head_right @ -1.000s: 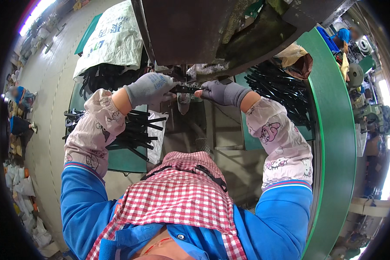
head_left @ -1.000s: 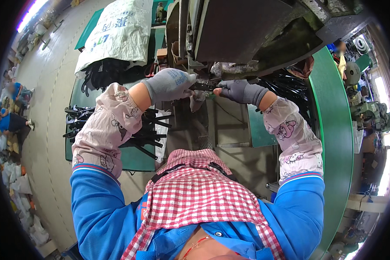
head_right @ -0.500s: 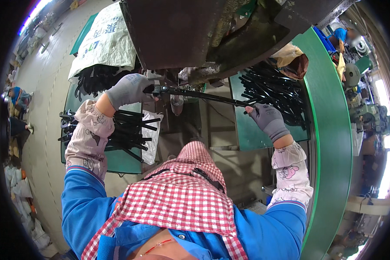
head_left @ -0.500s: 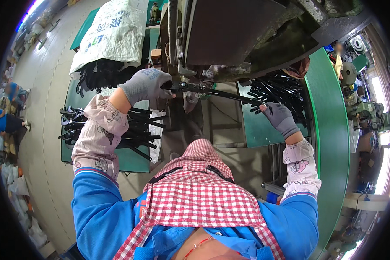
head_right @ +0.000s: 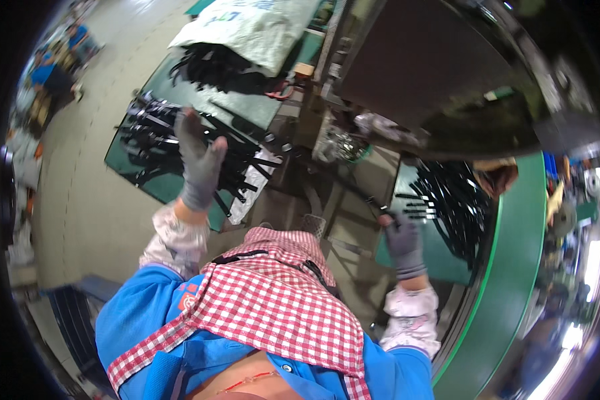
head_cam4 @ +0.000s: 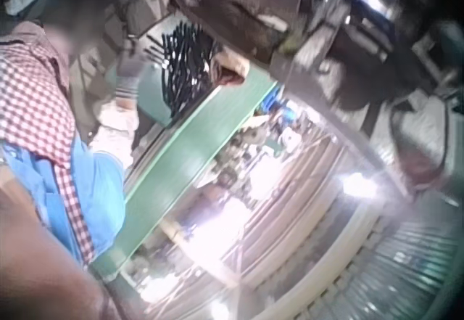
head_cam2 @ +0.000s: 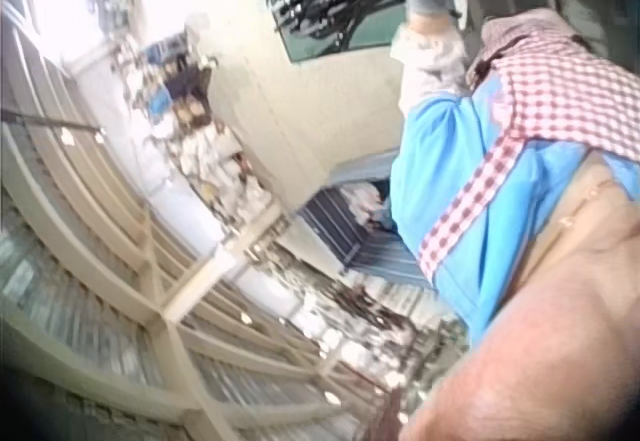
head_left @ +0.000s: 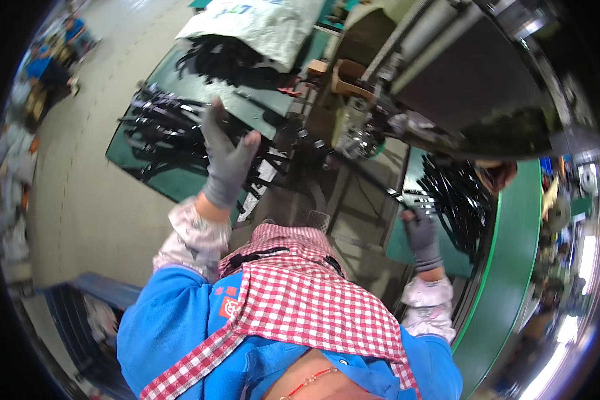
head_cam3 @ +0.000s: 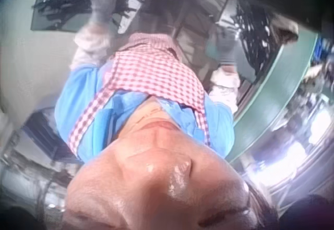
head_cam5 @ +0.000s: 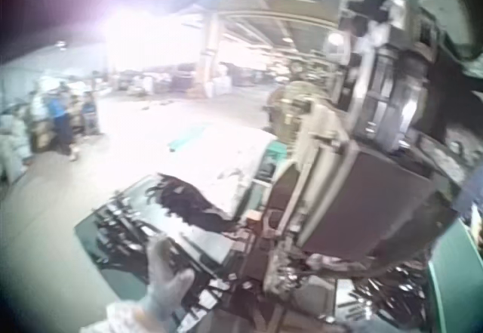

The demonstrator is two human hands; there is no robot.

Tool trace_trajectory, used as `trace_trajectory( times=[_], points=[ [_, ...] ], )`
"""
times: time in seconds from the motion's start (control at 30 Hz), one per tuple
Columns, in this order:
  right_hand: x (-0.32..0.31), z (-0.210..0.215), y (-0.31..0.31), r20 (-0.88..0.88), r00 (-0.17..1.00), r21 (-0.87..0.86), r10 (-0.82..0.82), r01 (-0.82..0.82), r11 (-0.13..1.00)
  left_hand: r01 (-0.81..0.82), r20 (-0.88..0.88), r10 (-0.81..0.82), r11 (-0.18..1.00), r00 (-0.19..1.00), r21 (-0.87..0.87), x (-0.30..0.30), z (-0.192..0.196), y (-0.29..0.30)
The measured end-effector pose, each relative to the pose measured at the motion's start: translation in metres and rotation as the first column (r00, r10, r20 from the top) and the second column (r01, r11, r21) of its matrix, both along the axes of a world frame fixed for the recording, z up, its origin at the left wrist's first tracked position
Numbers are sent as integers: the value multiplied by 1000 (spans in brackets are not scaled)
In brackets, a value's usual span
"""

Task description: The person repeatedly picks black plastic components from a green workbench, inserts them into a press-like machine, and removes the processed parts. The cycle continues with the person handling the parts one at a time and placing them back on the bench.

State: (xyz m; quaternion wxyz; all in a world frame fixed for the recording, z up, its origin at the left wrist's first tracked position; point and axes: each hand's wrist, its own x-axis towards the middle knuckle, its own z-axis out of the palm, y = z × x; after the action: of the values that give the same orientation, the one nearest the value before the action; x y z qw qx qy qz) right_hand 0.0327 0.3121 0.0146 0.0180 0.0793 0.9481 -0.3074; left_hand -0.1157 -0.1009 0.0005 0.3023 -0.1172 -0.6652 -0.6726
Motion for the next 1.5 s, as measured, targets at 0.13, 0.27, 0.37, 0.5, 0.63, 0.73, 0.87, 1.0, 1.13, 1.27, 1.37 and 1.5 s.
trace_trajectory(
  times=[0.13,0.27,0.37,0.5,0.63,0.73,0.87,1.0,1.13,1.27,1.37,1.5],
  points=[
    [-39,-40,-137,60,937,-134,343,-333,933,200,352,-491,765,797,612,103,-75,11],
    [-57,-45,-249,-136,679,-360,721,-712,603,-87,243,-467,330,850,940,107,-70,-46],
    [-81,-41,-293,-357,604,-248,712,-797,551,-191,222,-342,122,913,974,105,-131,-118],
    [-145,-60,-329,-276,660,-204,699,-750,629,-488,500,-220,108,838,866,86,-143,-143],
    [-228,-70,-391,-242,686,-52,686,-715,697,-538,549,-232,115,803,835,55,-191,-160],
    [-298,-97,-434,-99,788,-7,608,-612,791,-457,524,-254,277,813,845,21,-215,-173],
    [-363,-123,-459,338,739,-311,582,-496,811,-228,431,-342,497,835,837,-33,-252,-206],
    [-354,-173,-446,494,573,-637,654,-273,721,-67,360,-389,594,848,802,-50,-253,-213],
    [-307,-138,-461,392,675,-485,625,-425,764,-124,304,-514,354,802,927,-51,-167,-226],
    [-286,-109,-482,457,668,-512,587,-342,788,-137,305,-558,323,772,936,-52,-170,-236],
    [-259,-120,-492,345,736,-657,583,-254,710,-27,119,-712,139,692,990,-50,-193,-249],
    [-235,-141,-499,187,831,-685,524,-272,676,-59,258,-688,299,678,952,-50,-170,-239]
  ],
)
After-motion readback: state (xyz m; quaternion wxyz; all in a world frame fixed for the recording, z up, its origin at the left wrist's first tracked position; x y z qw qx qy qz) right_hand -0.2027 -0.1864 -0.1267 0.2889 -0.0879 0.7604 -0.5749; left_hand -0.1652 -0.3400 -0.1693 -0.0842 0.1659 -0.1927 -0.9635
